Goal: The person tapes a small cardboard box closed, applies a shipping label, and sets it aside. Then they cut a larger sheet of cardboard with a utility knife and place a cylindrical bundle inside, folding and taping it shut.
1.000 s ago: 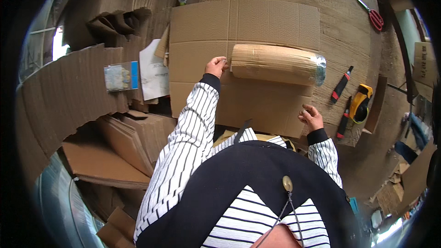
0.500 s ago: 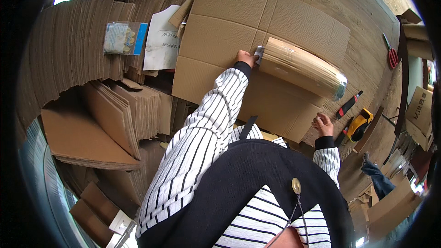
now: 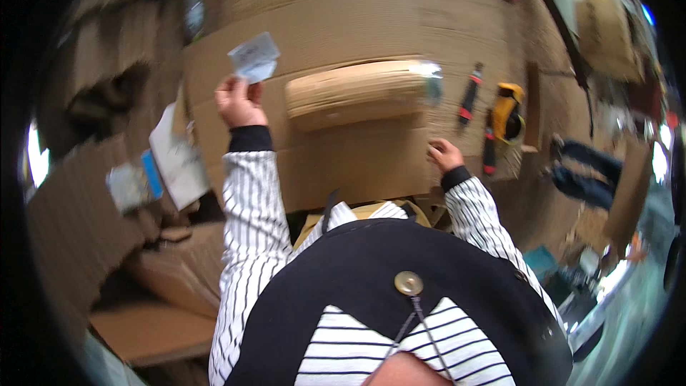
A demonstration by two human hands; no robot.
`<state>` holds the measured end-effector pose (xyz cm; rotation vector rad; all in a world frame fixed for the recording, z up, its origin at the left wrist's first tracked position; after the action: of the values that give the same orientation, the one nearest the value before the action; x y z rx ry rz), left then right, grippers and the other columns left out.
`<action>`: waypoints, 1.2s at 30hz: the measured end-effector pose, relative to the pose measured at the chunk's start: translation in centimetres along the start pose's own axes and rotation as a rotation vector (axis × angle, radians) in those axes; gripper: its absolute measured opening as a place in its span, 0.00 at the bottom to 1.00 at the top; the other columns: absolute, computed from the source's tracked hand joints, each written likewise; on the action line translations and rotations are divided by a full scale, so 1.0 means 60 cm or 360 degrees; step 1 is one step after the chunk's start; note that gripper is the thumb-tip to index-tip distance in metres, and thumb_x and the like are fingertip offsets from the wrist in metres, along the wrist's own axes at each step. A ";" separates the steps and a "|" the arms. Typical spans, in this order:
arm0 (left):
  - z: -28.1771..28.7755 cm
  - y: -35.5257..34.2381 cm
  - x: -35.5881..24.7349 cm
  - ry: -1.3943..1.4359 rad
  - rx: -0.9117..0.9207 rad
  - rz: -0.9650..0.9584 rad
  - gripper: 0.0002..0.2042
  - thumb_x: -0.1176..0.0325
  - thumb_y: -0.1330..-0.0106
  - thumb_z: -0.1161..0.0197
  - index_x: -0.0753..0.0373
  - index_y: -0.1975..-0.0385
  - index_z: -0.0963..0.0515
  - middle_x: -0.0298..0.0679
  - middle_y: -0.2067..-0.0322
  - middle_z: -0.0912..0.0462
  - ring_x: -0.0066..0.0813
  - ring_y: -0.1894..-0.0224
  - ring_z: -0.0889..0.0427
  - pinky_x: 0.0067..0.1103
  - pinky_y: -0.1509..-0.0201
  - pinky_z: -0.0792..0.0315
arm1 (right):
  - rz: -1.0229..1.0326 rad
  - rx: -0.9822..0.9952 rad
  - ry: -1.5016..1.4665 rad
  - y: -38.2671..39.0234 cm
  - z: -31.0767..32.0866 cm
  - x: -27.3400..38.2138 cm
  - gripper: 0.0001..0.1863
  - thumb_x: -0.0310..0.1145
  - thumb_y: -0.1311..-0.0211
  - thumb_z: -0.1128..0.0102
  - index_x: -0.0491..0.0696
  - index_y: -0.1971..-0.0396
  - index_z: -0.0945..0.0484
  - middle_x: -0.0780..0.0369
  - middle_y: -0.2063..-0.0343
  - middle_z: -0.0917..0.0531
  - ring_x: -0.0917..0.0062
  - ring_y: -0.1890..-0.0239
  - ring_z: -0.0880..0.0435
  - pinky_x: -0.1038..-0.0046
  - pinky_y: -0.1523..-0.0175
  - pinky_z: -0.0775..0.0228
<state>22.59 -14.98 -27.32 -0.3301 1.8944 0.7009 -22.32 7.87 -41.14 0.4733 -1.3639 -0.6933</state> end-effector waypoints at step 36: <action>0.293 -0.008 0.172 -0.1275 0.0915 -0.0320 0.09 0.71 0.38 0.38 0.64 0.60 0.23 0.36 0.67 0.19 0.22 0.68 0.19 0.20 0.62 0.24 | 0.0233 -0.0093 -0.0185 0.292 -0.187 0.136 0.17 0.23 0.37 0.52 0.48 0.48 0.34 0.67 0.74 0.26 0.84 0.75 0.27 0.80 0.73 0.31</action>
<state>31.55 -3.84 -41.87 0.1250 1.1897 0.0875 -7.76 13.81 -25.24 0.2870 -1.4676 -0.6461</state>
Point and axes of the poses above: each hand's wrist, its own y-axis away from the middle knuckle, its own z-axis out of the back of the hand, x = y × z, the point moved 4 cm from there along -y, towards the middle knuckle
